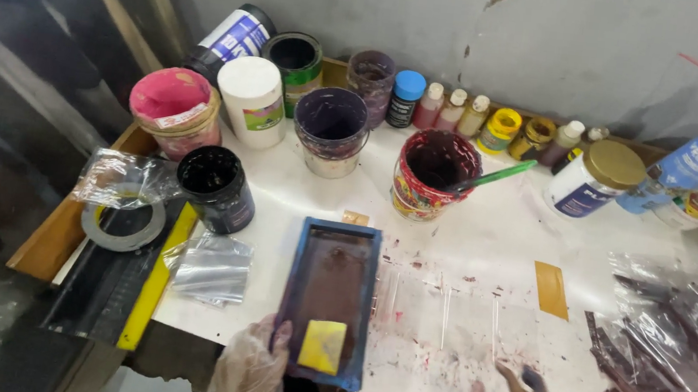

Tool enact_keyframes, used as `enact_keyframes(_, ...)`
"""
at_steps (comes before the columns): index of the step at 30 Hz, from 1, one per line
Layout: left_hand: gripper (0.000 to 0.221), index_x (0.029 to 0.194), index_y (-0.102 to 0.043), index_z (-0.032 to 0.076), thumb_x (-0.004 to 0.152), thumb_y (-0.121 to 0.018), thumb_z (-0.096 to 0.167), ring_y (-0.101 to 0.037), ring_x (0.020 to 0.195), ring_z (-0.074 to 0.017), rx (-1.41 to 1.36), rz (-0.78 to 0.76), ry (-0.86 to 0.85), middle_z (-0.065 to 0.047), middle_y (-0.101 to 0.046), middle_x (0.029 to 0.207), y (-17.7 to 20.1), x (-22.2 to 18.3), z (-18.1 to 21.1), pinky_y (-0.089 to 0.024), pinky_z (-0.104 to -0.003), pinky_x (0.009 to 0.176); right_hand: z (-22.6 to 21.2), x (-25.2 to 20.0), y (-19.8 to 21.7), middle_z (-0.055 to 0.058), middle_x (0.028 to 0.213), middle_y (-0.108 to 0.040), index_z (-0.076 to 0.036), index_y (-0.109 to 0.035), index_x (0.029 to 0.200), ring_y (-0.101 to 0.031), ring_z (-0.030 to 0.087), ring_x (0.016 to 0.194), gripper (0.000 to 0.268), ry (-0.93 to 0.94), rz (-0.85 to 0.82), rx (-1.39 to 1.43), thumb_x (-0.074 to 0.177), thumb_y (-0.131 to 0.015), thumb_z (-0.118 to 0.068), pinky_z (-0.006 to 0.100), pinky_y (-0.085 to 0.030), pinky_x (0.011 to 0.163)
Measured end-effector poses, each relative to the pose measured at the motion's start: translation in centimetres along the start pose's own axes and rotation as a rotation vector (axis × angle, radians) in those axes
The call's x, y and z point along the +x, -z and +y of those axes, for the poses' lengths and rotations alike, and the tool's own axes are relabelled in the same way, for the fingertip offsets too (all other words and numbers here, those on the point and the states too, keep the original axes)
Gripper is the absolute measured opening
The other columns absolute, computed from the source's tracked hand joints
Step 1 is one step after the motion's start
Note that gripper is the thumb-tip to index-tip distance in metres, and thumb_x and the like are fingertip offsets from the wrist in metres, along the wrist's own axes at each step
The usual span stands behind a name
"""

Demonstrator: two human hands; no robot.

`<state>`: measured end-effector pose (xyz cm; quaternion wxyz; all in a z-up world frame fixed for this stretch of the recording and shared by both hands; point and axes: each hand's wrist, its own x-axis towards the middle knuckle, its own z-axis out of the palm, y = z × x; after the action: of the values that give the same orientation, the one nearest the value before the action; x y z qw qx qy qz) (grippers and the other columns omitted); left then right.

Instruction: Applying ink to a screen printing frame using a small sponge to ensure even coverage.

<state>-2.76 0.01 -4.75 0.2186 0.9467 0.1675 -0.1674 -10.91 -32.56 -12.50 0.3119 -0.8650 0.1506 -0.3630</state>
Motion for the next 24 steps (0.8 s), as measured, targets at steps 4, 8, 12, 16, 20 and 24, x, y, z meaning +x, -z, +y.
enact_keyframes(4,0.059,0.142,-0.056,0.022,0.100,-0.037,0.059,-0.066,0.117,-0.0326,-0.045,0.025,-0.124,-0.008,-0.067,0.130,-1.5,0.1,2.0,-0.055,-0.048,0.100,-1.2,1.8,1.0,0.025,0.140,-0.035,0.004,-0.063,0.126,-0.046,0.040,0.135,0.044,-0.020,0.182,0.053,0.095,-0.059,-0.027,0.055,-0.040,0.120)
enact_keyframes(8,0.057,0.139,-0.060,0.020,0.100,-0.043,0.058,-0.065,0.119,-0.0299,-0.087,0.147,-0.204,-0.006,-0.068,0.132,-6.1,2.5,1.2,-0.053,-0.043,0.104,-1.2,2.1,0.4,0.025,0.140,-0.036,0.005,-0.063,0.126,-0.049,0.042,0.133,0.045,-0.009,0.195,0.034,0.098,-0.059,-0.030,0.056,-0.041,0.120)
enact_keyframes(12,0.061,0.147,-0.053,0.026,0.100,-0.037,0.062,-0.064,0.124,-0.0244,-0.089,-0.024,-0.066,-0.001,-0.064,0.139,-3.6,1.4,2.8,-0.052,-0.039,0.109,-0.1,1.3,-0.3,0.025,0.145,-0.038,0.002,-0.066,0.124,-0.041,0.039,0.137,0.042,0.026,0.186,-0.023,0.097,-0.060,-0.030,0.052,-0.042,0.113)
enact_keyframes(16,0.055,0.141,-0.059,0.019,0.101,-0.046,0.054,-0.069,0.113,-0.0250,-0.146,0.075,-0.193,-0.005,-0.070,0.126,-5.0,2.0,1.9,-0.057,-0.037,0.102,0.5,1.2,-0.6,0.024,0.144,-0.041,0.000,-0.068,0.121,-0.044,0.041,0.135,0.038,0.042,0.212,-0.033,0.094,-0.062,-0.026,0.054,-0.044,0.113)
enact_keyframes(20,0.045,0.148,-0.055,0.033,0.105,-0.043,0.038,-0.049,0.137,-0.0231,0.042,0.134,-0.466,-0.001,-0.052,0.152,-11.3,6.0,-2.0,-0.037,-0.036,0.117,0.4,1.0,-0.5,0.024,0.145,-0.041,0.001,-0.068,0.122,-0.042,0.040,0.136,0.038,0.062,0.199,-0.042,0.091,-0.065,-0.020,0.053,-0.047,0.107)
enact_keyframes(24,0.062,0.161,-0.031,0.034,0.103,-0.055,0.031,-0.034,0.146,-0.0266,0.261,0.115,-0.638,-0.006,-0.027,0.166,-15.2,8.6,-5.1,-0.031,-0.038,0.118,0.2,0.9,-0.2,0.024,0.146,-0.041,0.000,-0.068,0.124,-0.041,0.039,0.136,0.039,0.057,0.171,-0.057,0.094,-0.063,-0.024,0.052,-0.046,0.107)
